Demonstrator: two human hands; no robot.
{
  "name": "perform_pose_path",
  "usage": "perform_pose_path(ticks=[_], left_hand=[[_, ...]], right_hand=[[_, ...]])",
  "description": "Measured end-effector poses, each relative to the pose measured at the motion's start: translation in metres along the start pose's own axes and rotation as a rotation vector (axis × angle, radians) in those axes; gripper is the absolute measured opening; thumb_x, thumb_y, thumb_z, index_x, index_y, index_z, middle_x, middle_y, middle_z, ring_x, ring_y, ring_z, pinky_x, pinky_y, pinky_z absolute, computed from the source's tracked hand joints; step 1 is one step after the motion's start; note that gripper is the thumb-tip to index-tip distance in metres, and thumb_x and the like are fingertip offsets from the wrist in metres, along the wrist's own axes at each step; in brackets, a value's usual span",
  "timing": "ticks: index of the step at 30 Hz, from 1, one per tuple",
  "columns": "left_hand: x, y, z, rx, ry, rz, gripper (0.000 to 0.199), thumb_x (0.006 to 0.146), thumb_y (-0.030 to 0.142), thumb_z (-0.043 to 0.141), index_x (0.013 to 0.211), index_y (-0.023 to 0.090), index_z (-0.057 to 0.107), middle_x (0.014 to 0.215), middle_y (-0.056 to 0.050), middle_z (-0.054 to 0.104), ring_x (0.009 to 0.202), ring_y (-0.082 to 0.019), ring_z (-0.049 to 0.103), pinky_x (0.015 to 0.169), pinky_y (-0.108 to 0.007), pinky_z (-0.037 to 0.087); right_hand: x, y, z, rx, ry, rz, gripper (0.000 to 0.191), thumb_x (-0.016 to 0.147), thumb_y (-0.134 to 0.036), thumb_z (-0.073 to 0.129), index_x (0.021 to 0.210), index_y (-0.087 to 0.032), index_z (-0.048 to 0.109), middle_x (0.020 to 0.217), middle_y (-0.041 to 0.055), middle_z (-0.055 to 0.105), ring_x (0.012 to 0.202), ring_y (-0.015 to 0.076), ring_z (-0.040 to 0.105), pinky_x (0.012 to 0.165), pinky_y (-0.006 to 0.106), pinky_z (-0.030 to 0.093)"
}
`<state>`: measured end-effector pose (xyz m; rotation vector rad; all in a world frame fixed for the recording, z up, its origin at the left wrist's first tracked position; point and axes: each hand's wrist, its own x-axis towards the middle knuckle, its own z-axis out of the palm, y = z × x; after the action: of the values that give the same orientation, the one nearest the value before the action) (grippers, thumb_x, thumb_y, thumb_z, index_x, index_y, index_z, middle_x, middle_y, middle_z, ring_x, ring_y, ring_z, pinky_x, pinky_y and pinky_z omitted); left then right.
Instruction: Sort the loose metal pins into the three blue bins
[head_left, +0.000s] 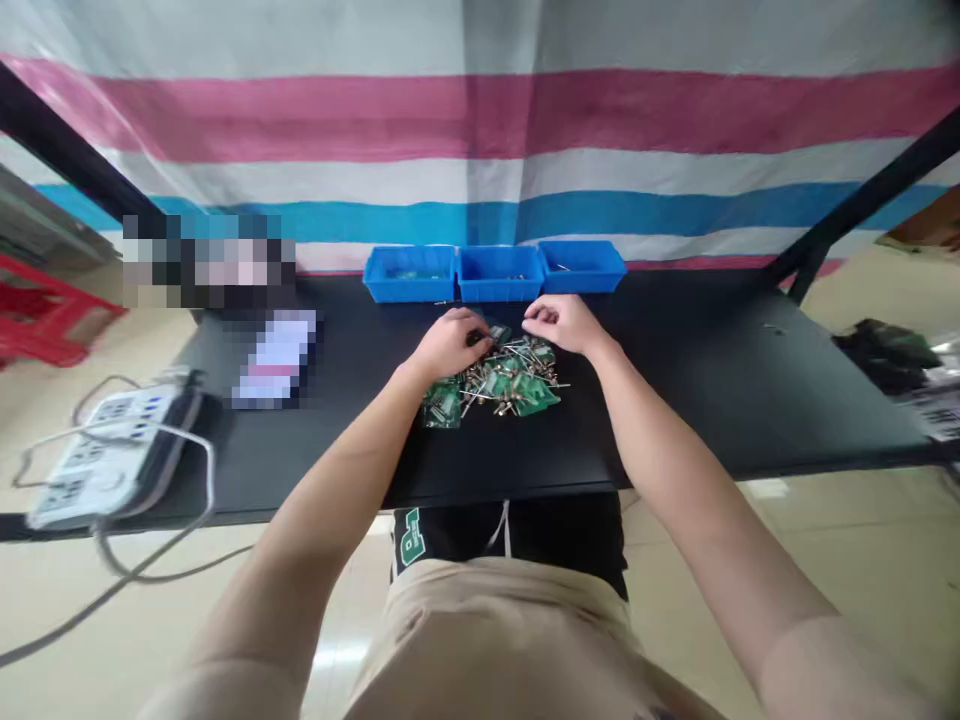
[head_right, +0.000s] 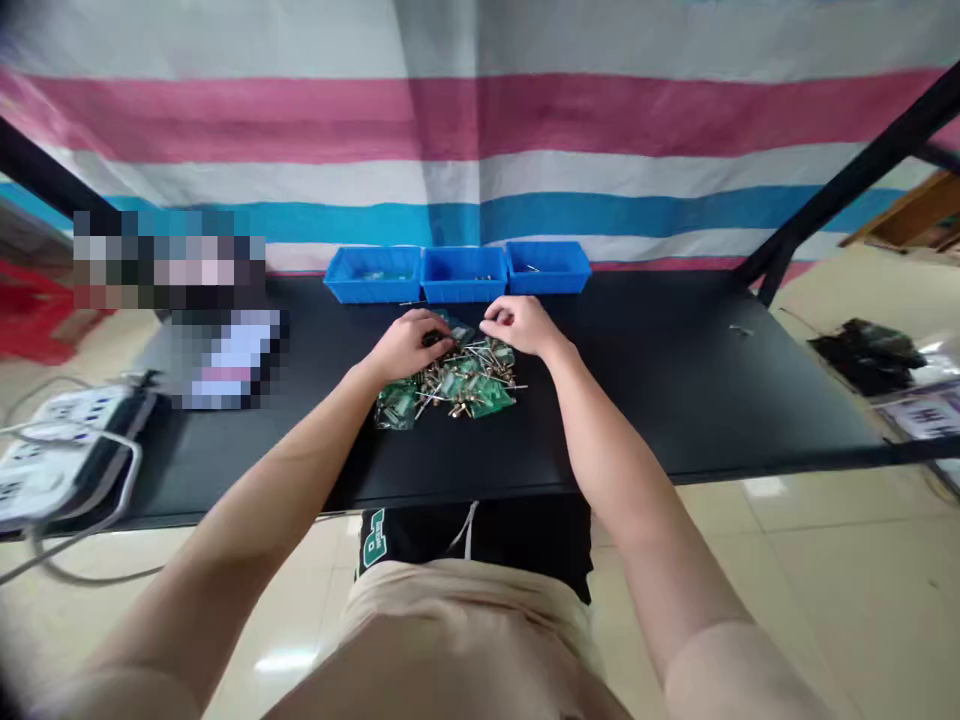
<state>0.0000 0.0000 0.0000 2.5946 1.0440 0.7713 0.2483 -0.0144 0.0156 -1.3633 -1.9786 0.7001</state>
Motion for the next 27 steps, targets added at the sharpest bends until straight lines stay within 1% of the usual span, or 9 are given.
perform_pose_path(ticks=[2, 4, 7, 11, 15, 18, 22, 24, 27], left_hand=[[0.0, 0.0, 0.002, 0.0, 0.004, -0.007, 0.019, 0.089, 0.031, 0.062, 0.095, 0.017, 0.072, 0.104, -0.009, 0.072, 0.103, -0.025, 0.066, 0.098, -0.04, 0.052], [-0.001, 0.0, 0.003, -0.002, 0.009, -0.009, 0.019, 0.088, 0.032, 0.062, 0.095, 0.018, 0.072, 0.104, -0.009, 0.071, 0.103, -0.024, 0.066, 0.098, -0.04, 0.052], [0.0, -0.001, 0.005, -0.01, 0.016, -0.007, 0.019, 0.087, 0.032, 0.063, 0.095, 0.018, 0.072, 0.105, -0.01, 0.071, 0.103, -0.025, 0.066, 0.097, -0.041, 0.052], [0.0, -0.002, 0.006, -0.016, 0.027, -0.004, 0.019, 0.086, 0.032, 0.064, 0.096, 0.018, 0.073, 0.104, -0.009, 0.072, 0.103, -0.025, 0.066, 0.098, -0.041, 0.052], [0.001, -0.003, 0.007, -0.019, 0.032, 0.004, 0.02, 0.086, 0.032, 0.064, 0.096, 0.017, 0.073, 0.105, -0.01, 0.072, 0.103, -0.025, 0.066, 0.098, -0.042, 0.052], [0.001, -0.003, 0.007, -0.02, 0.035, 0.013, 0.019, 0.087, 0.032, 0.063, 0.095, 0.017, 0.073, 0.104, -0.01, 0.072, 0.102, -0.025, 0.066, 0.097, -0.041, 0.052], [0.001, -0.003, 0.007, -0.023, 0.039, 0.018, 0.019, 0.087, 0.033, 0.062, 0.093, 0.018, 0.072, 0.102, -0.009, 0.072, 0.1, -0.024, 0.067, 0.095, -0.041, 0.053], [0.001, -0.003, 0.007, -0.022, 0.035, 0.014, 0.019, 0.087, 0.032, 0.063, 0.094, 0.018, 0.073, 0.103, -0.009, 0.072, 0.1, -0.024, 0.066, 0.095, -0.041, 0.053], [0.001, -0.003, 0.007, -0.017, 0.028, 0.003, 0.019, 0.086, 0.032, 0.063, 0.095, 0.018, 0.073, 0.104, -0.01, 0.072, 0.101, -0.025, 0.066, 0.096, -0.042, 0.053]], right_hand=[[-0.001, -0.006, -0.001, -0.089, -0.114, -0.015, 0.046, 0.071, -0.05, 0.076, 0.099, -0.013, 0.074, 0.069, 0.0011, 0.063, 0.063, 0.0137, 0.054, 0.064, 0.027, 0.038], [-0.002, -0.011, -0.001, -0.158, -0.195, -0.022, 0.049, 0.067, -0.049, 0.081, 0.101, -0.014, 0.074, 0.07, 0.0005, 0.064, 0.063, 0.0133, 0.053, 0.063, 0.027, 0.037], [-0.002, -0.013, -0.001, -0.226, -0.254, -0.011, 0.045, 0.067, -0.045, 0.082, 0.1, -0.015, 0.076, 0.075, 0.0016, 0.065, 0.065, 0.0128, 0.052, 0.063, 0.027, 0.036], [-0.002, -0.014, -0.001, -0.24, -0.251, -0.039, 0.028, 0.073, -0.037, 0.077, 0.091, -0.016, 0.078, 0.075, 0.0022, 0.066, 0.064, 0.0126, 0.053, 0.063, 0.028, 0.037], [-0.004, -0.016, -0.001, -0.224, -0.241, -0.072, 0.017, 0.077, -0.029, 0.072, 0.084, -0.016, 0.079, 0.069, 0.0017, 0.066, 0.06, 0.012, 0.053, 0.061, 0.028, 0.037], [-0.004, -0.016, 0.001, -0.207, -0.22, -0.101, 0.013, 0.077, -0.025, 0.069, 0.08, -0.017, 0.079, 0.067, 0.002, 0.068, 0.058, 0.0124, 0.055, 0.062, 0.029, 0.039], [-0.004, -0.016, 0.004, -0.195, -0.179, -0.133, 0.013, 0.076, -0.019, 0.065, 0.074, -0.017, 0.078, 0.066, 0.0028, 0.07, 0.06, 0.0137, 0.059, 0.066, 0.029, 0.041], [-0.004, -0.017, 0.005, -0.199, -0.164, -0.141, 0.012, 0.076, -0.019, 0.065, 0.072, -0.017, 0.076, 0.065, 0.0029, 0.07, 0.061, 0.014, 0.06, 0.067, 0.029, 0.042], [-0.005, -0.02, 0.007, -0.183, -0.14, -0.123, 0.012, 0.076, -0.025, 0.068, 0.069, -0.016, 0.073, 0.062, 0.0021, 0.068, 0.06, 0.0138, 0.06, 0.066, 0.028, 0.041]])
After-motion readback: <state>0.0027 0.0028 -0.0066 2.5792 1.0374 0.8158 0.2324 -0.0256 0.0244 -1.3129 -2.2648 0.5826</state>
